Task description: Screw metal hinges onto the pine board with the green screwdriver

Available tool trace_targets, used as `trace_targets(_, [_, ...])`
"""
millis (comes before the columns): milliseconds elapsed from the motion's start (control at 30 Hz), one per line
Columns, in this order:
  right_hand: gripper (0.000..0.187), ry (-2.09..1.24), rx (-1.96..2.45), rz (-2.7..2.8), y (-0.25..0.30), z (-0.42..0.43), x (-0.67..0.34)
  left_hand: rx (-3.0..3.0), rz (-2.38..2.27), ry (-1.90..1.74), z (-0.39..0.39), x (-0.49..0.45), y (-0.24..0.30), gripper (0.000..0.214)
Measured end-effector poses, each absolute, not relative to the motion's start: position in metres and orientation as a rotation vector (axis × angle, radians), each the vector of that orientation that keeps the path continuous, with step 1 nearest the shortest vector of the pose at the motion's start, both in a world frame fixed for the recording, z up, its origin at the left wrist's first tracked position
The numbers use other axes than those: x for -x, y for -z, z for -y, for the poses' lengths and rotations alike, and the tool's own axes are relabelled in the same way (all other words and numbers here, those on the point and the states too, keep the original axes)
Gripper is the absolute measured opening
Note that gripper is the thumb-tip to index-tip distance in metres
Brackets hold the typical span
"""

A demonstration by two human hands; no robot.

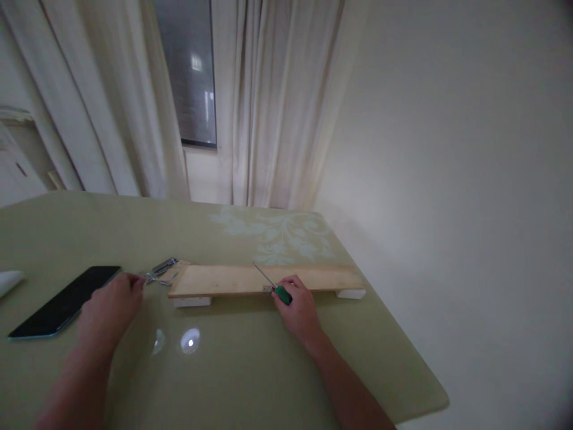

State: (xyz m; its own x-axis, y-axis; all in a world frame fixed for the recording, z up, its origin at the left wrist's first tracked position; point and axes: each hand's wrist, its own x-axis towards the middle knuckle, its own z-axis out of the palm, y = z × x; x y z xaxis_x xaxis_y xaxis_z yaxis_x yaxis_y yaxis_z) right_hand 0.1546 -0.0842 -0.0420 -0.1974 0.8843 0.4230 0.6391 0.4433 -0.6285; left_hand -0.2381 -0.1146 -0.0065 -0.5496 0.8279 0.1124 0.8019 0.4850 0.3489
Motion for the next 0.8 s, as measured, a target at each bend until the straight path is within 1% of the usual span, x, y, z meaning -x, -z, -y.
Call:
trace_targets(100, [0.006,-0.413,1.292,1.931,0.044,0.084,-0.154,-1.451,-2.701,-0.733,0.114,0.218,-0.016,0.042])
trace_targets(167, [0.008,-0.418,1.301,1.931,0.044,0.083,-0.154,-1.557,-2.515,-0.954,0.107,0.197,-0.034,0.040])
trace_targets(233, [0.009,-0.424,1.306,1.929,0.045,0.083,-0.154,-1.796,-2.202,-1.085,0.095,0.169,-0.052,0.035])
trace_targets(333, [0.009,-0.438,1.303,1.928,0.043,0.082,-0.155,-2.247,-1.676,-0.990,0.072,0.125,-0.074,0.032])
trace_targets(400, [0.007,-0.445,1.296,1.930,0.042,0.082,-0.156,-2.399,-1.423,-0.817,0.059,0.099,-0.082,0.027])
trace_targets(500, [0.010,-0.452,1.284,1.940,0.042,0.081,-0.157,-2.437,-1.340,-0.588,0.046,0.070,-0.082,0.016])
trace_targets(567, [0.014,-0.460,1.274,1.946,0.041,0.082,-0.158,-2.448,-1.356,-0.503,0.042,0.060,-0.079,0.014])
trace_targets(633, [0.014,-0.470,1.272,1.939,0.041,0.082,-0.158,-2.466,-1.322,-0.542,0.041,0.058,-0.078,0.015])
trace_targets(733, [0.012,-0.500,1.269,1.915,0.042,0.083,-0.159,-2.442,-1.228,-0.789,0.041,0.070,-0.086,0.020])
trace_targets(800, [0.013,-0.533,1.262,1.896,0.042,0.083,-0.160,-2.389,-1.229,-0.914,0.043,0.086,-0.095,0.023])
